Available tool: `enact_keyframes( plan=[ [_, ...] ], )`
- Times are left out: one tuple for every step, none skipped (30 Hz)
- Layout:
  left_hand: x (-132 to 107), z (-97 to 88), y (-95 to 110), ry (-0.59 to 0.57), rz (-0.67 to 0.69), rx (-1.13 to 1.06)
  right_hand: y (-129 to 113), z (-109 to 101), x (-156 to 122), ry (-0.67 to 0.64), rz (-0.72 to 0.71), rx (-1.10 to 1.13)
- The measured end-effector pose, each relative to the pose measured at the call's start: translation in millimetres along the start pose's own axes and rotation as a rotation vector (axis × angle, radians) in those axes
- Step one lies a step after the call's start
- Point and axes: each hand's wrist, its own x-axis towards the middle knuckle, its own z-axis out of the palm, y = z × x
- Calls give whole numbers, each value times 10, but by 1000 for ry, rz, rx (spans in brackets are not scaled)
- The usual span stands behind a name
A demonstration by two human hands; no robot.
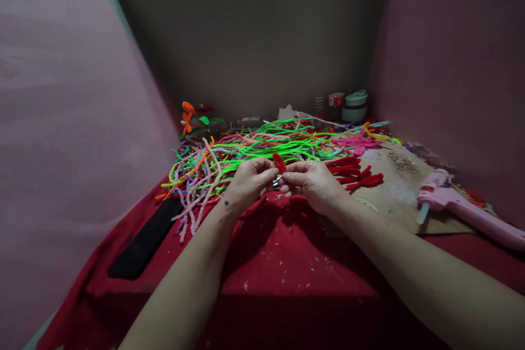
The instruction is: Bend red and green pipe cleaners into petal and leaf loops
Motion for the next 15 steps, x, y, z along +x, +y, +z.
enact_keyframes(
  plan=[
    [3, -3, -6, -8, 10, 7, -5, 0, -5, 0, 12, -9],
    [6, -5, -14, -14, 26, 14, -11, 3, -10, 0, 21, -11],
    [8, -8, -21, -17, 43, 19, -16, 7, -15, 0, 28, -6],
    [10, -10, -28, -21, 60, 20, -22, 13, -20, 1, 36, 2],
    [10, -13, -31, -30, 73, 21, -27, 21, -25, 3, 44, 8],
    [8, -18, -30, -45, 81, 22, -32, 30, -29, 7, 53, 11],
    [4, -24, -26, -64, 83, 28, -35, 39, -34, 14, 61, 11],
    [-2, -33, -17, -83, 78, 42, -37, 47, -38, 21, 67, 9],
    [-9, -43, -5, -99, 67, 60, -38, 53, -41, 25, 71, 8],
    [-16, -53, 6, -116, 55, 82, -36, 57, -44, 24, 73, 8],
    [-23, -62, 16, -133, 44, 105, -33, 58, -46, 22, 71, 8],
    [-28, -70, 20, -147, 41, 127, -29, 57, -47, 19, 68, 8],
    [-30, -75, 19, -157, 47, 151, -24, 55, -48, 16, 64, 7],
    [-29, -77, 10, -166, 61, 175, -20, 52, -50, 13, 64, 3],
    [-26, -76, -3, -170, 81, 200, -17, 50, -51, 9, 66, -2]
  ],
)
